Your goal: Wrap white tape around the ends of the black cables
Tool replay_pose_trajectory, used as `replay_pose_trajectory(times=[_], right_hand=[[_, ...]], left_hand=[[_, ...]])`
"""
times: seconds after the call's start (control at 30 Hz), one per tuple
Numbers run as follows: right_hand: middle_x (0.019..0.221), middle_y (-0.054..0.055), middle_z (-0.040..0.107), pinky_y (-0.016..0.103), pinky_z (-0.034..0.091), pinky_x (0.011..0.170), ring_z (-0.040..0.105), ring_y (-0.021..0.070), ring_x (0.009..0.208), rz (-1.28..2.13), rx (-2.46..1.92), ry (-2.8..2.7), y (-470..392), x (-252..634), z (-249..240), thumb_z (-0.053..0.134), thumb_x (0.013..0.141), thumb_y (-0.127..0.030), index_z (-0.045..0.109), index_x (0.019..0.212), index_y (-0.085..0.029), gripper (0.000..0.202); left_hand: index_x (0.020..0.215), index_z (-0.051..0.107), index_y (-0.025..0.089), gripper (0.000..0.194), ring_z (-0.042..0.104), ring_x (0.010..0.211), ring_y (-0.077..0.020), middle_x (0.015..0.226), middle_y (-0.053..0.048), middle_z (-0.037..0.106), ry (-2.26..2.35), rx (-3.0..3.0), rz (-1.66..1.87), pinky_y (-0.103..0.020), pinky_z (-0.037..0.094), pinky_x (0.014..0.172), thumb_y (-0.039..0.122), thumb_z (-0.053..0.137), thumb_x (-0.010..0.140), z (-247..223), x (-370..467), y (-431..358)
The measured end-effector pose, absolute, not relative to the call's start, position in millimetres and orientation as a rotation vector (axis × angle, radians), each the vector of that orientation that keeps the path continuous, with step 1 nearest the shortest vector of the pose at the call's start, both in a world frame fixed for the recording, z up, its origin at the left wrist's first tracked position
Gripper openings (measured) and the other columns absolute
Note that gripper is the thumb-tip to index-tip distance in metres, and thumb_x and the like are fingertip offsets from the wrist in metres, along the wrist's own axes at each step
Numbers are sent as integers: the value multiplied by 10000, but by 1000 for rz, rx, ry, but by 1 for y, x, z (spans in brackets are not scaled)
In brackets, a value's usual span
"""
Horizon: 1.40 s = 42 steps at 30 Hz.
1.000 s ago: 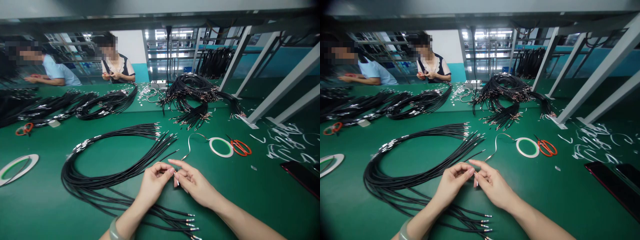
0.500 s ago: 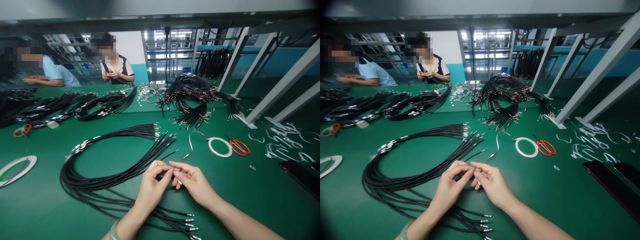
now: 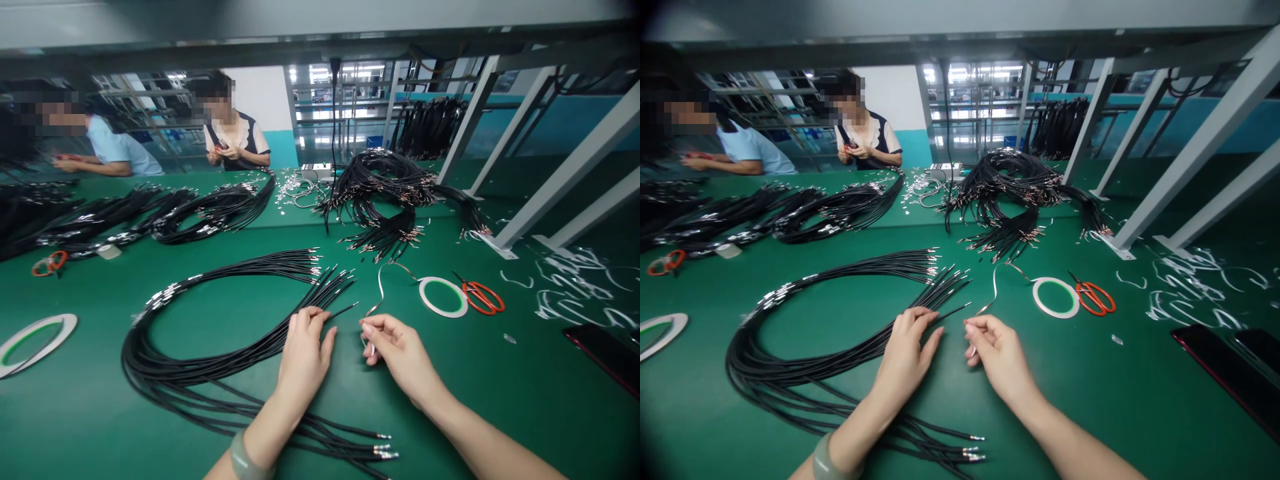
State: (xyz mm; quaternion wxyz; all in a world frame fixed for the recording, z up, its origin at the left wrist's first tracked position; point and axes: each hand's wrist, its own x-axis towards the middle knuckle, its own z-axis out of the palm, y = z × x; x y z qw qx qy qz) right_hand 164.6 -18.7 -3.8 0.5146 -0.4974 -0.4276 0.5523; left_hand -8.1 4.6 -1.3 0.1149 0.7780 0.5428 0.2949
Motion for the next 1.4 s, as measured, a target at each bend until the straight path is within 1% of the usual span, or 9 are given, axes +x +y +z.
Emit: replay_pose_trajectory(times=[0.13,0.3,0.53,0.7,0.87,1.0,1.17,1.27,1.4], right_hand=[[750,32,635,160,370,346,503,76,463,1288,-1262,-936,-15,168,1,633,793,-439,627,844,-148,295],[817,40,645,126,294,340,454,47,466,1190,-1227,-797,-17,168,7,613,828,-404,612,895,-158,255],[869,39,666,112,292,346,437,27,456,1180,-1148,-754,-25,165,14,623,839,-370,603,954,-178,225],[889,45,683,108,276,332,442,16,436,1225,-1141,-761,-27,159,16,697,783,-339,605,957,-179,254],[840,20,672,123,386,392,487,47,519,1215,-1098,-729,-27,152,13,751,728,-290,626,913,-177,251],[791,16,660,121,386,381,531,72,566,1250,-1064,-767,-27,150,8,759,718,-276,625,921,-169,266],[839,40,679,132,412,383,565,96,603,1316,-1038,-836,-27,155,4,777,692,-251,597,974,-169,344],[855,39,682,137,428,405,579,99,623,1305,-1023,-825,-23,157,6,778,683,-236,589,986,-173,362],[743,2,661,134,391,375,558,88,562,1304,-988,-756,-16,156,10,799,637,-260,612,940,-161,369]], left_hand=[[831,586,174,89,530,839,-250,861,-74,590,1726,2322,731,-410,442,770,196,506,864,-3,-7,13],[954,534,189,120,579,782,-184,853,-38,604,1533,2110,848,-304,459,709,240,432,915,9,-1,-2],[873,620,192,235,556,546,-118,675,14,591,1289,1643,875,-219,438,551,353,452,906,21,7,-22],[900,646,174,240,561,533,-112,659,12,604,1271,1545,888,-212,436,544,359,495,885,20,6,-25],[900,662,167,236,541,510,-106,636,12,596,1246,1534,888,-204,421,522,346,510,875,19,7,-26],[883,663,161,241,526,490,-100,617,12,589,1237,1514,874,-199,409,507,343,505,877,18,7,-26],[863,658,165,255,521,484,-97,612,17,587,1270,1530,843,-200,408,506,362,497,880,16,6,-26],[846,648,170,259,523,489,-99,614,21,586,1280,1554,838,-201,419,503,377,494,878,15,6,-25],[907,639,187,247,590,541,-122,665,14,640,1310,1602,857,-216,487,540,408,562,829,14,4,-22]])
